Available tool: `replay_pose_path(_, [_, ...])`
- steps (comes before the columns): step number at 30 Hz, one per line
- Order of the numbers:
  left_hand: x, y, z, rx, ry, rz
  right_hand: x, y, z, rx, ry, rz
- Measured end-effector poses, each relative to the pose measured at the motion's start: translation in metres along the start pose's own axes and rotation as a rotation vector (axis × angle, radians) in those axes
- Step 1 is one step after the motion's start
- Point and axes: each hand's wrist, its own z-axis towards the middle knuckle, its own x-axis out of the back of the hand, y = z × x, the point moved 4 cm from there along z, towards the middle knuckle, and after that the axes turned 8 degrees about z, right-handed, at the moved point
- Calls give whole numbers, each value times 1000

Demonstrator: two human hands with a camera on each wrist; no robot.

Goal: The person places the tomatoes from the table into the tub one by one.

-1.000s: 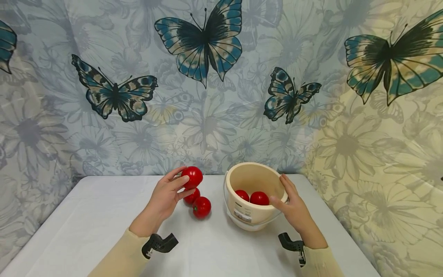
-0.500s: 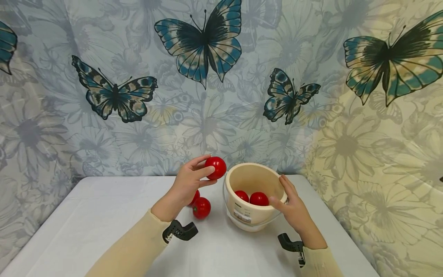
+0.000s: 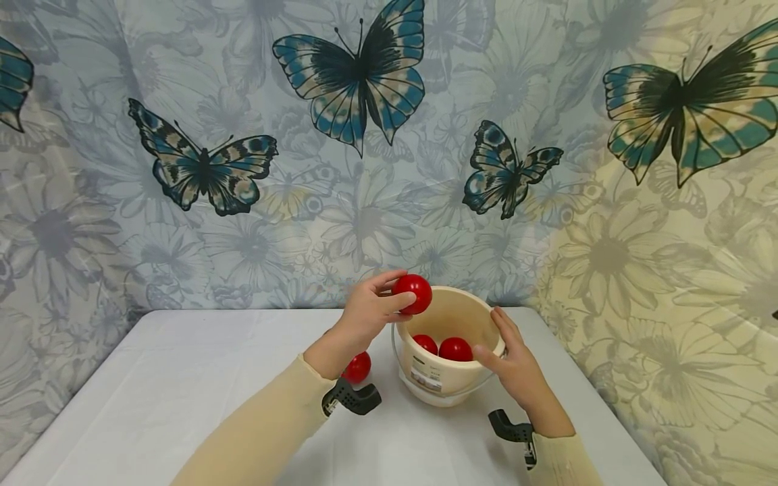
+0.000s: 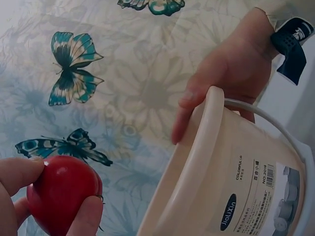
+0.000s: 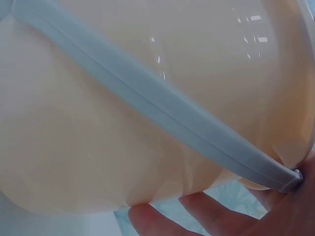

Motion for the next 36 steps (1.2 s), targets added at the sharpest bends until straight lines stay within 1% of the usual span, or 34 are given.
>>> replay_pose_path(6, [-9,-8,7,4,1,19,0,1,1,5,3,-12])
replay_pose_path(13, [-16,-16,12,30,22,29,0,3,2,0,6,-17])
replay_pose_path(20, [-21,-18,14,53,20,59,0,3,1,2,5,-13])
replay_pose_path(25, [-25,-18,15,56,23,75,0,1,1,-3,7,-7])
replay_pose_path(28, [-26,-18,15,40,-5,65,0,1,1,-5,11,-9])
replay_pose_path(33, [-26,-17,13,3,-93,30,-1,1,1,1,10,-9])
replay_pose_path(36, [-23,-17,12,1,-115,8,0,1,0,-3,8,-7])
